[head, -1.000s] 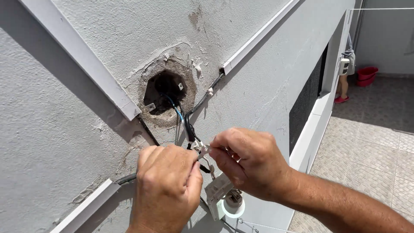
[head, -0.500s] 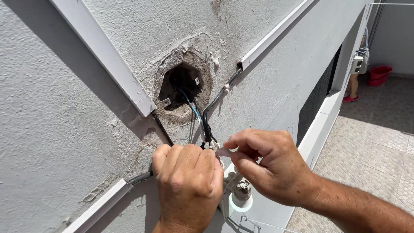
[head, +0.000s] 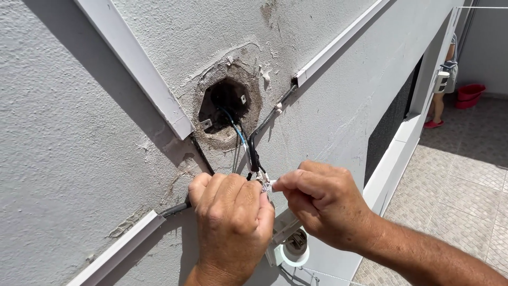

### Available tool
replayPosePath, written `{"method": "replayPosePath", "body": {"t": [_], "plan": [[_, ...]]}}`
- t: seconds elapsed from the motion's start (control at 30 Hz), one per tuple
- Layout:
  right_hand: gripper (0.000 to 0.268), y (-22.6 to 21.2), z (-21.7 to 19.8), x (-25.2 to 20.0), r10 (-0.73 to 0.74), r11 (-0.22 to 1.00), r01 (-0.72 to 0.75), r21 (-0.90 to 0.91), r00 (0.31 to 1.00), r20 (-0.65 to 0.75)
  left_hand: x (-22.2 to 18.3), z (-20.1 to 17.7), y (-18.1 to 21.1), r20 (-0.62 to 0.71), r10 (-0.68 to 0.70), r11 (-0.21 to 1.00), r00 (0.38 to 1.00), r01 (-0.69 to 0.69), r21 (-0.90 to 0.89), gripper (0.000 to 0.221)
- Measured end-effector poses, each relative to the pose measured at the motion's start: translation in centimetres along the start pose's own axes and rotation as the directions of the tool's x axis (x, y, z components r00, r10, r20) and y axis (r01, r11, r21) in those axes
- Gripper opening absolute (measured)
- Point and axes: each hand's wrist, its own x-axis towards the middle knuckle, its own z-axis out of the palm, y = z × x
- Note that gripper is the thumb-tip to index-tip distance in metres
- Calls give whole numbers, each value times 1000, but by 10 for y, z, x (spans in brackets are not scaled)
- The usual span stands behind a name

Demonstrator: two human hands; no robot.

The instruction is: Repairing electrical wiring on an exterior wall by stripping insulation, twisting wire ends together, and securing them with electrical tape.

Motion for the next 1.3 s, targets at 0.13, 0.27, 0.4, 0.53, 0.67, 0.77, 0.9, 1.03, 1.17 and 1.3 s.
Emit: {"method": "replayPosePath", "body": {"t": [0.13,0.27,0.4,0.53,0.67,0.77,0.9,1.03,1.17,1.3], "plan": [[13,3,9,-2,14,1000,-14,27,1000,-1,-1,-1,1,-15,-18,999,1000,17,-48,28],[13,0,15,0,12,999,-13,47,1000,20,0,1,1,-44,-27,998,999,25,-53,27],[11,5,19,-10,11,998,-12,60,1000,16,0,1,2,-31,-41,997,999,39,-63,28],[26,7,16,-23,41,999,-41,-9,998,-38,2,0,3,-24,-35,997,999,34,-69,25],[25,-5,4,-8,88,996,-88,6,996,32,3,-1,3,6,-41,996,999,42,-82,25],[11,-11,-3,6,100,987,-108,122,992,72,3,-2,4,3,-44,994,999,44,-98,18],[8,-9,6,10,427,776,-500,383,865,263,4,-7,3,19,-52,990,998,54,-132,15],[24,-4,19,9,537,709,-579,402,813,224,4,-13,-2,50,-44,982,998,52,-182,14],[28,-14,21,15,540,723,-572,387,817,200,-1,-14,-12,61,-36,973,997,49,-228,24],[25,-19,26,16,544,742,-568,358,821,175,-5,-15,-17,81,-46,979,996,61,-193,26]]}}
